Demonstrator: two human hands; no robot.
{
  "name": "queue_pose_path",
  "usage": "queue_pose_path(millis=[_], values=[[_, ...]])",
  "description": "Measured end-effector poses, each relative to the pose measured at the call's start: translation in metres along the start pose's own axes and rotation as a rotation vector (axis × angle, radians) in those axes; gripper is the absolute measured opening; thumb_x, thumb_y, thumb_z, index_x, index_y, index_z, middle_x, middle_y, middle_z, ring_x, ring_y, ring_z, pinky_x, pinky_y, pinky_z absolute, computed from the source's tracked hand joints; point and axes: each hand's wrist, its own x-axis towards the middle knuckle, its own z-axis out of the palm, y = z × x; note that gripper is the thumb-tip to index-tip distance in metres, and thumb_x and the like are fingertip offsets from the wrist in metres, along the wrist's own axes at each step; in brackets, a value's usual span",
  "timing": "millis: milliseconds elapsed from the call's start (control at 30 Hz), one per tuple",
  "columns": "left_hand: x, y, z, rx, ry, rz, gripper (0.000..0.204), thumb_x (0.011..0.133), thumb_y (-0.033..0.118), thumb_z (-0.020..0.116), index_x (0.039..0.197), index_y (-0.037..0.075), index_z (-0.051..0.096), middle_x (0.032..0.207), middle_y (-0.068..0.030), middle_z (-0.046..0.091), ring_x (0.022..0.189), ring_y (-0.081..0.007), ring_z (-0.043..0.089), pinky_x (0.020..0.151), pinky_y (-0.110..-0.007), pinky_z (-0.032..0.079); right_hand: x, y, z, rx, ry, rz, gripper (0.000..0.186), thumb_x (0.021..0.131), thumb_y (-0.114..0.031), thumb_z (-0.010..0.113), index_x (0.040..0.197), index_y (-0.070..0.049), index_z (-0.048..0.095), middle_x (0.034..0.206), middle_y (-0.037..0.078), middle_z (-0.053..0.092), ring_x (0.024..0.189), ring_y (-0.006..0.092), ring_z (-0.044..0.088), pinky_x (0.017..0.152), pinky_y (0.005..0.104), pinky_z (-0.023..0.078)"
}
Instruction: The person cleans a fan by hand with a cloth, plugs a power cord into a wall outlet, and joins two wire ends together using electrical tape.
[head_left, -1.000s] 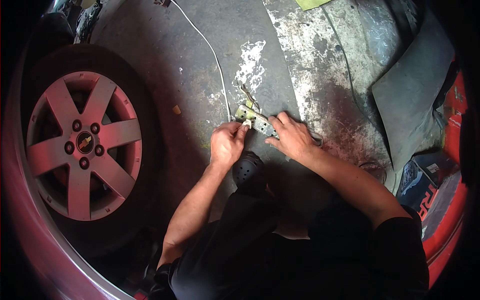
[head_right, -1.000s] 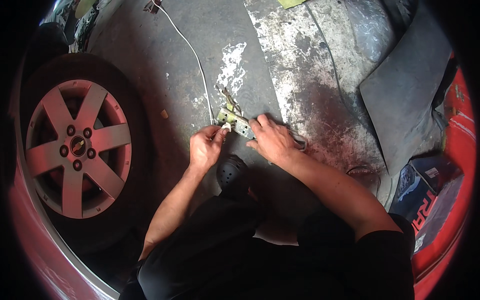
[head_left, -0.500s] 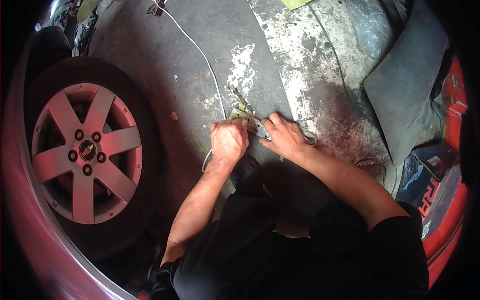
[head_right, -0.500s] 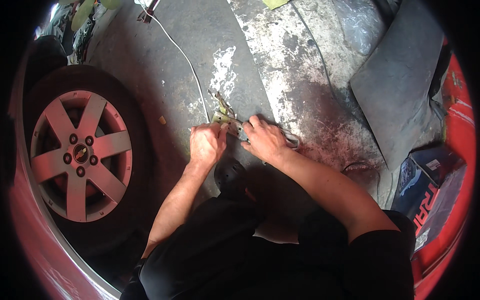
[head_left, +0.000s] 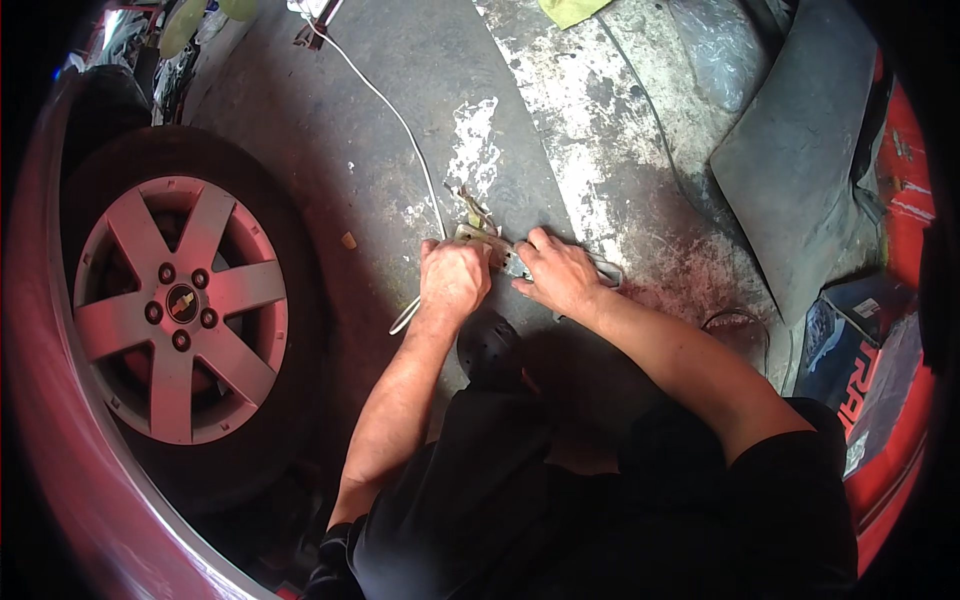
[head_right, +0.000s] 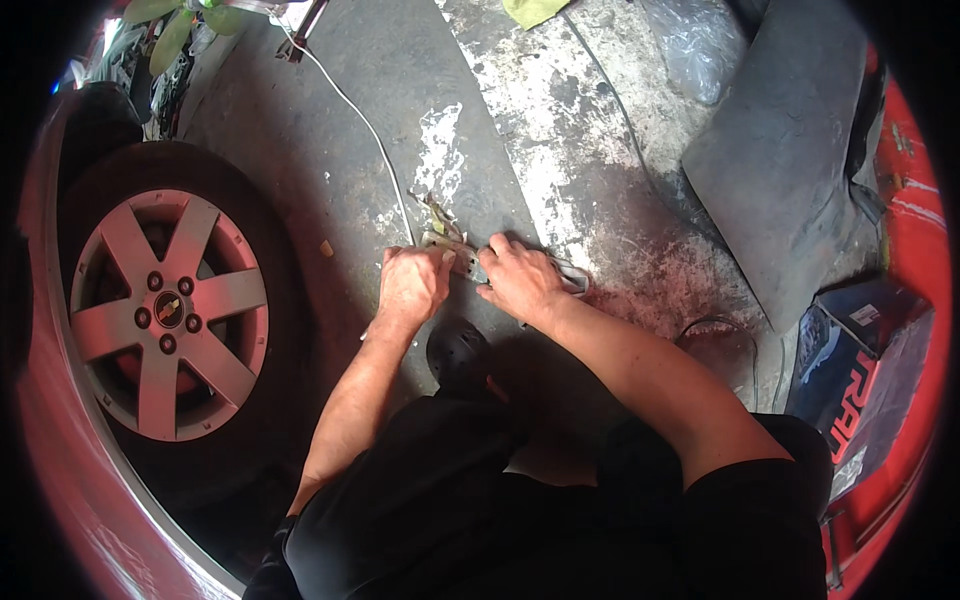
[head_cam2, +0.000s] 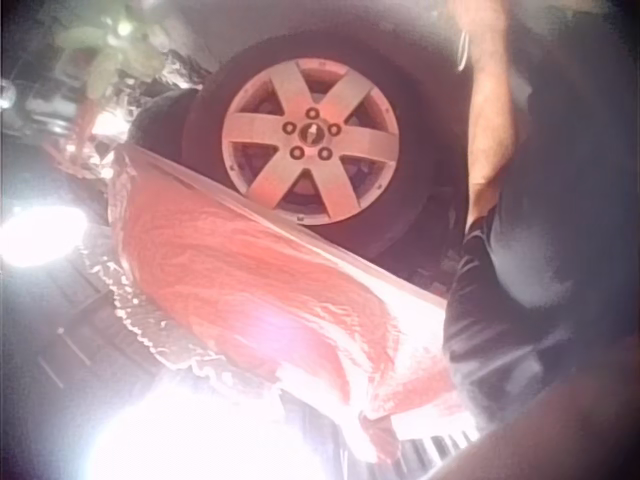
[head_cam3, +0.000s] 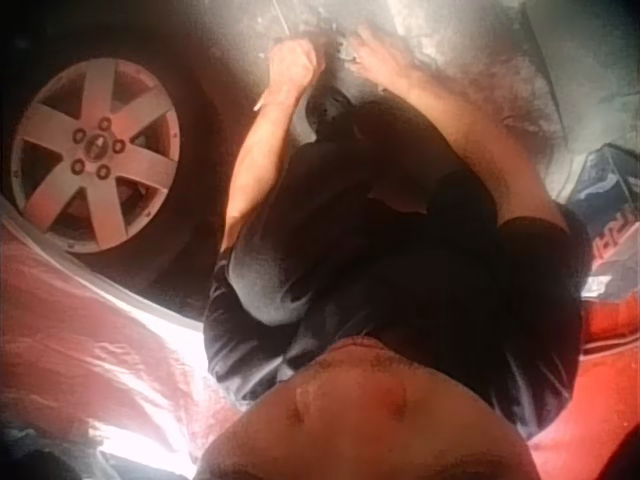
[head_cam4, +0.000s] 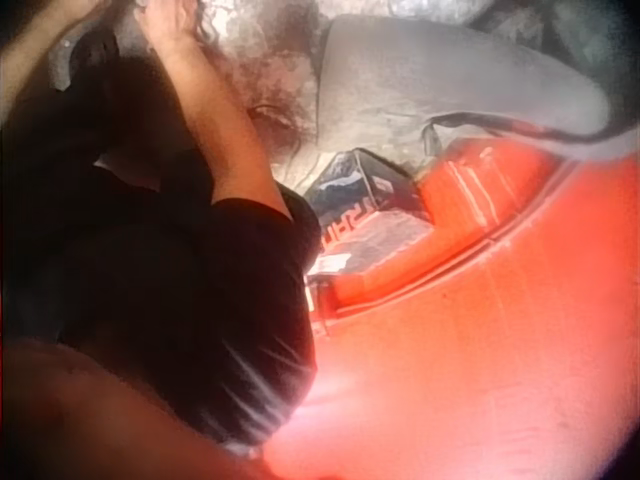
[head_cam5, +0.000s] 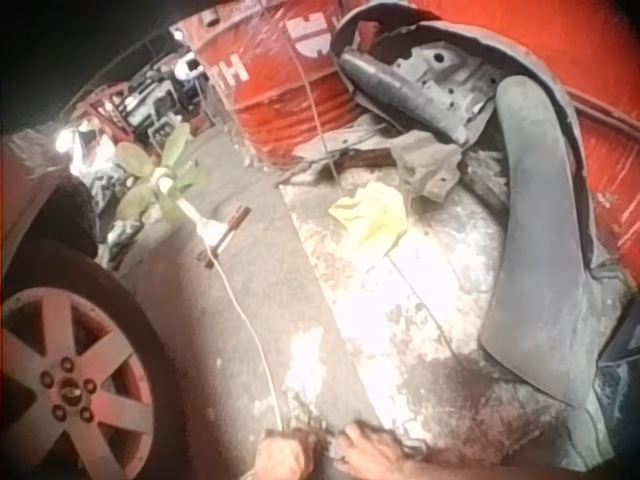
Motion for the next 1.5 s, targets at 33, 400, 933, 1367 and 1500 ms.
queue_pose_path(millis=[33, 400, 933, 1367, 1500], values=[[0.0, -0.001, 0.003, 0.003, 0.063, -0.018, 0.02, 0.09, 0.025, 0.059, 0.082, 0.009, 0.068, 0.072, -0.0167, 0.066, 0.074, -0.034, 0.065, 0.082, -0.047, 0.045, 0.003, -0.001, -0.001, -0.004, -0.011, 0.002, 0.045, 0.08, -0.033, 0.074, 0.11, -0.003, 0.059, 0.111, 0.014, 0.051, 0.103, 0.0314, 0.062, 0.081, 0.0433, 0.056], [0.005, 0.019, 0.017, 0.117, -0.077, -0.098, 0.023, 0.086, 0.026, 0.055, 0.098, 0.011, 0.068, 0.1, -0.012, 0.068, 0.096, -0.0284, 0.066, 0.094, -0.057, 0.041, -0.005, 0.004, 0.001, -0.015, -0.012, 0.019, 0.049, 0.076, -0.035, 0.077, 0.112, -0.006, 0.059, 0.109, 0.015, 0.051, 0.103, 0.0318, 0.06, 0.082, 0.0445, 0.053], [-0.015, 0.027, -0.028, -0.197, 0.124, -0.197, 0.02, 0.08, 0.021, 0.064, 0.089, 0.003, 0.067, 0.08, -0.0167, 0.069, 0.076, -0.0304, 0.067, 0.08, -0.043, 0.048, -0.006, -0.019, -0.022, 0.0, -0.029, 0.082, 0.055, 0.083, -0.038, 0.07, 0.125, -0.007, 0.054, 0.115, 0.013, 0.053, 0.106, 0.0293, 0.059, 0.085, 0.0433, 0.051], [-0.055, -0.003, 0.016, -1.124, -0.297, -0.393, 0.013, 0.09, 0.012, 0.066, 0.092, -0.001, 0.067, 0.074, -0.0024, 0.064, 0.066, -0.0095, 0.056, 0.062, -0.028, 0.047, -0.012, -0.017, -0.017, -0.096, -0.22, -0.325, 0.02, 0.088, -0.023, 0.062, 0.094, -0.005, 0.065, 0.094, 0.01, 0.065, 0.094, 0.0286, 0.066, 0.079, 0.0434, 0.052], [-0.06, 0.005, 0.011, -1.062, -0.365, -0.376, 0.012, 0.091, 0.01, 0.066, 0.097, 0.0, 0.067, 0.079, 0.0006, 0.063, 0.072, -0.0062, 0.053, 0.066, -0.025, 0.046, -0.017, -0.012, -0.015, -0.071, -0.201, -0.345, 0.016, 0.085, -0.015, 0.059, 0.096, -0.005, 0.065, 0.095, 0.011, 0.066, 0.091, 0.0296, 0.067, 0.078, 0.0438, 0.053]])
